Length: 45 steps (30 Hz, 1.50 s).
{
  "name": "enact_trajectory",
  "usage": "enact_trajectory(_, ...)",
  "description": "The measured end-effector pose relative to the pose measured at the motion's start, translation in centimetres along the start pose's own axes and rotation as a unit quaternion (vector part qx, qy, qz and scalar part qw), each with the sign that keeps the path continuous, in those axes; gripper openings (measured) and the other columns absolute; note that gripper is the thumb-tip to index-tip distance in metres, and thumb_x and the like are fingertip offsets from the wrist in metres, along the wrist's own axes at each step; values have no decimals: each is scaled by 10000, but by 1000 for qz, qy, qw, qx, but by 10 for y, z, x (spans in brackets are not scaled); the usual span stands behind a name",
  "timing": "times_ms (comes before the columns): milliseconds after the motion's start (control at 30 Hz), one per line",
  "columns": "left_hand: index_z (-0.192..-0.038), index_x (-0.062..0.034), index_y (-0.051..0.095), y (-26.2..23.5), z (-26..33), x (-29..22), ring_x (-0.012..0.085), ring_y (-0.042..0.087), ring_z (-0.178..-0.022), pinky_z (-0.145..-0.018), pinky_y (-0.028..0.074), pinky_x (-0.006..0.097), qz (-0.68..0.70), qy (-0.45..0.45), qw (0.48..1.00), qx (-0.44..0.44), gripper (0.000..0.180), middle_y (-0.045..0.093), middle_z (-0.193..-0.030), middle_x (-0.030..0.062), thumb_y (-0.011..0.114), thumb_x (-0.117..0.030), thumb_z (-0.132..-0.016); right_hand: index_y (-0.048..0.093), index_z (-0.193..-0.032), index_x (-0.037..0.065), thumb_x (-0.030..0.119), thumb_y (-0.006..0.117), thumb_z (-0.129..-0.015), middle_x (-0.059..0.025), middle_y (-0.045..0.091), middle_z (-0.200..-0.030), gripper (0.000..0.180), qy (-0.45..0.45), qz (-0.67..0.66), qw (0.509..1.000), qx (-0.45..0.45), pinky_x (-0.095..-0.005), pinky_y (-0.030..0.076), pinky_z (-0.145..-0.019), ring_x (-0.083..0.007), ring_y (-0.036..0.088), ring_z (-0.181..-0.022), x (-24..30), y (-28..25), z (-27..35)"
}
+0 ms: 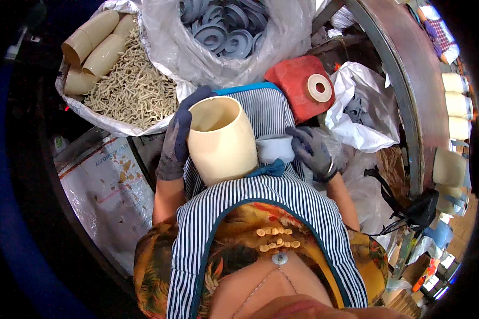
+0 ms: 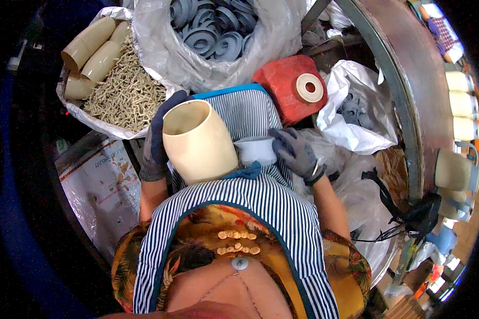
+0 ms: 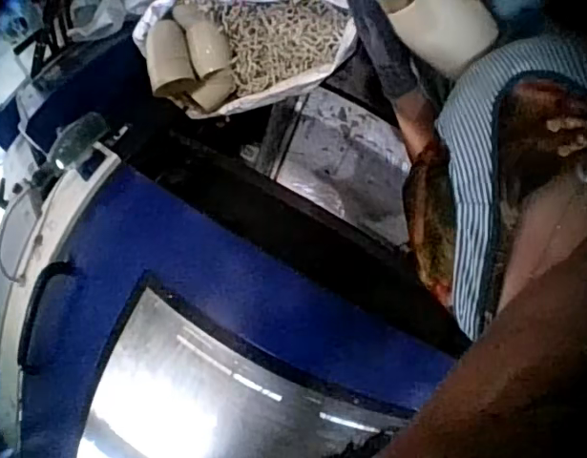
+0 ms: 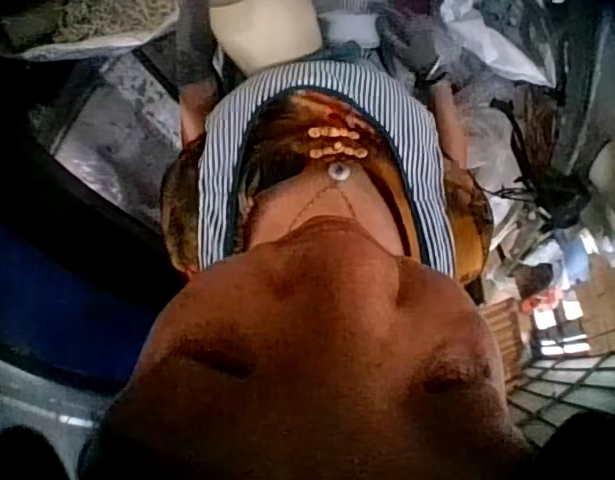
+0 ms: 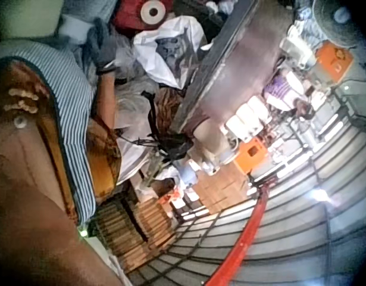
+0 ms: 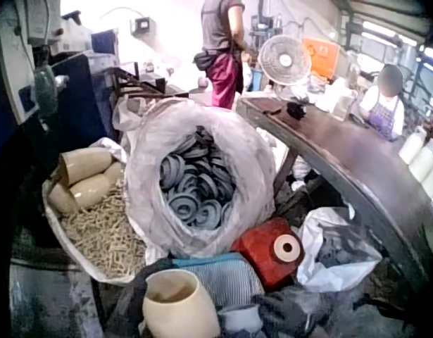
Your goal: The person repeatedly picks up a beige plastic pitcher body and a grey lid, then presses the lid onto the pitcher. After each assembly, the person places the completed pitcher on a nearby table. The process is repeated continuously with new parts from surrounding bags.
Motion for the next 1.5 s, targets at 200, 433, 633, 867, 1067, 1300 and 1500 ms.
enact_trajectory(200,-1450,27,404,19,0,-3,245,511,-1283,-1100,374,383,35,10,999,36,800,519,-1403,160,475,-597,-955,591,-1281,47,279,797,-758,-152,615,-1148,608,-51,-51,997,2,-405,467,-904,-299,594,-1023,2,1,21)
enact_trajectory(433,-1411,19,445,18,-9,10,208,552,-1218,-1042,430,344,2,28,998,56,614,559,-1344,145,494,-438,-1004,503,-1392,44,196,684,-890,-74,612,-1211,555,223,-342,910,-70,-317,472,-935,-173,565,-1075,-58,-48,16)
enact_trajectory(633,-1401,16,447,31,-17,15,250,542,-1236,-1071,416,359,-150,43,983,99,508,540,-1346,159,396,-354,-1057,513,-1404,69,276,598,-954,-61,625,-1171,502,2,-364,931,17,-256,489,-738,-106,574,-838,99,-84,-89)
enact_trajectory(867,-1399,7,416,30,-19,42,274,541,-1231,-1065,419,367,-10,-15,993,113,477,542,-1327,166,491,-255,-1007,613,-1276,56,330,557,-995,-42,662,-948,396,-36,-321,945,-45,-214,458,-564,-76,589,-717,67,-46,-134)
enact_trajectory(1067,-1355,3,466,25,-24,30,212,559,-1187,-1011,461,361,-262,111,953,102,479,562,-1301,140,407,-366,-1055,624,-1238,13,267,565,-985,-54,677,-995,363,-143,-236,955,-105,-274,550,-691,-115,645,-840,64,-53,-146)
enact_trajectory(1300,-1350,-12,480,28,-28,35,192,575,-1164,-990,475,337,-61,-6,993,101,527,575,-1298,124,365,-438,-1062,637,-1210,-1,267,569,-982,-75,702,-990,358,-91,-296,946,-99,-306,568,-736,-132,666,-853,55,-43,-151)
enact_trajectory(1500,-1376,0,460,26,-37,44,228,558,-1197,-1032,441,353,132,-79,984,90,556,558,-1326,160,427,-443,-1043,654,-1203,9,218,573,-974,-138,731,-945,321,-26,-279,951,-133,-299,546,-722,-166,697,-804,57,-41,-138)
Point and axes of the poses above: each hand's wrist, its own z-axis away from the middle knuckle, its own y-axis out of the palm, x = y × z, the point moved 10 cm from there along -z, towards the middle knuckle
